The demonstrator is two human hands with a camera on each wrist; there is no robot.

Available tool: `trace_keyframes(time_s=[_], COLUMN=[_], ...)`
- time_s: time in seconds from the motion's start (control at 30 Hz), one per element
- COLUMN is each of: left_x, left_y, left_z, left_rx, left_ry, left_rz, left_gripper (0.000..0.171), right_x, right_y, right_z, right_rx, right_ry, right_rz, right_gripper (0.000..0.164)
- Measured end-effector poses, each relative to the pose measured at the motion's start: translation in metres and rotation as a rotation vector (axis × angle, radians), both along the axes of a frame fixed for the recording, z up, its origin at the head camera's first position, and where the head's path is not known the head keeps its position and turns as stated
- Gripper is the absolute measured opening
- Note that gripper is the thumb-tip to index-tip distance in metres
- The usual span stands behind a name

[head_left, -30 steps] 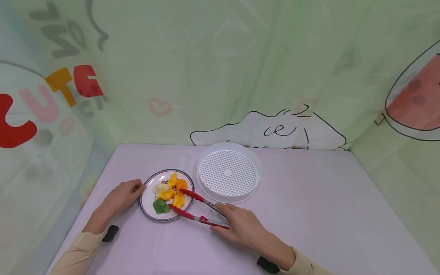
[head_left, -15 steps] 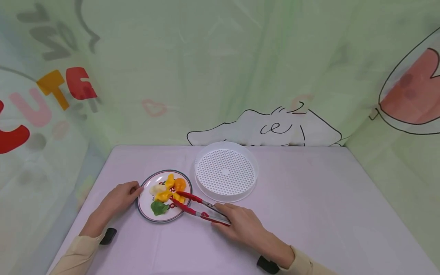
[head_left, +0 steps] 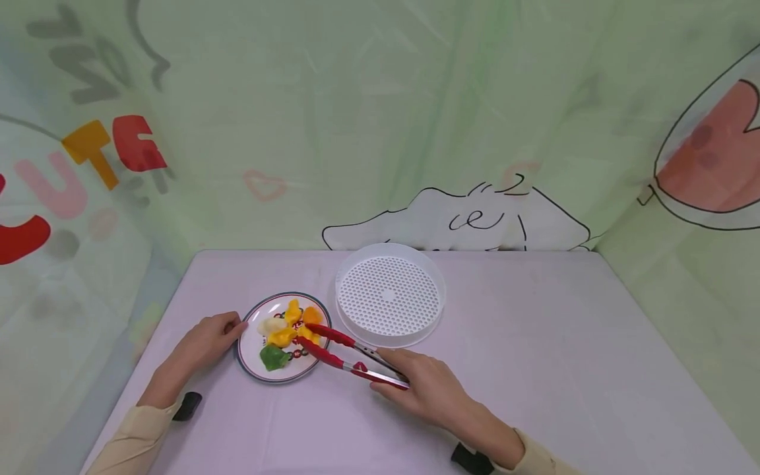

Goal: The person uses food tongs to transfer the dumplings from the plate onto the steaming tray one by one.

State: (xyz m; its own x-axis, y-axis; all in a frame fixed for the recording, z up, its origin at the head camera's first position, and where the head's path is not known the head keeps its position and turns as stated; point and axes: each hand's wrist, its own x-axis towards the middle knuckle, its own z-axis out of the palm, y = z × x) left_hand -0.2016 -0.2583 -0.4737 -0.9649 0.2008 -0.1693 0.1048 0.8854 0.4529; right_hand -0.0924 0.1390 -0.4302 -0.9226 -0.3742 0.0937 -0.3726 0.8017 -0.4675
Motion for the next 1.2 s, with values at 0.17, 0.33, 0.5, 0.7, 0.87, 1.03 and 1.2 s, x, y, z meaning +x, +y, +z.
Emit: trace_keyframes(time_s=[0.17,0.33,0.5,0.7,0.87,1.03,1.2], left_x=[0.001,0.001,0.000,0.000,-0.001,-0.001,-0.002], left_y=[0.002,0.003,0.003,0.003,0.003,0.003,0.002], left_z=[0.002,0.003,0.004,0.003,0.003,0.001,0.002], left_rx=[0.002,0.005,0.015,0.015,0.019,0.008,0.013], left_ry=[-0.003,-0.006,-0.003,0.001,0.003,-0.006,0.000], left_rz=[0.005,0.011,0.004,0.008,0.001,0.008,0.005], left_gripper=[0.020,0.021,0.021,0.020,0.020,0.020,0.020], right_x=[0.002,-0.004,-0.016,-0.038,-0.050,-0.055,-0.053], right_y=[0.004,0.018,0.040,0.067,0.080,0.080,0.077], right_z=[0.012,0.022,0.029,0.028,0.024,0.022,0.026], right_rx=[-0.021,-0.041,-0.019,0.035,0.116,0.157,0.136], right_ry=[-0.006,0.029,0.064,0.005,-0.057,-0.109,-0.123], right_rz=[-0.060,-0.128,-0.199,-0.273,-0.284,-0.288,-0.308], right_gripper=[0.048,0.051,0.055,0.060,0.058,0.059,0.065])
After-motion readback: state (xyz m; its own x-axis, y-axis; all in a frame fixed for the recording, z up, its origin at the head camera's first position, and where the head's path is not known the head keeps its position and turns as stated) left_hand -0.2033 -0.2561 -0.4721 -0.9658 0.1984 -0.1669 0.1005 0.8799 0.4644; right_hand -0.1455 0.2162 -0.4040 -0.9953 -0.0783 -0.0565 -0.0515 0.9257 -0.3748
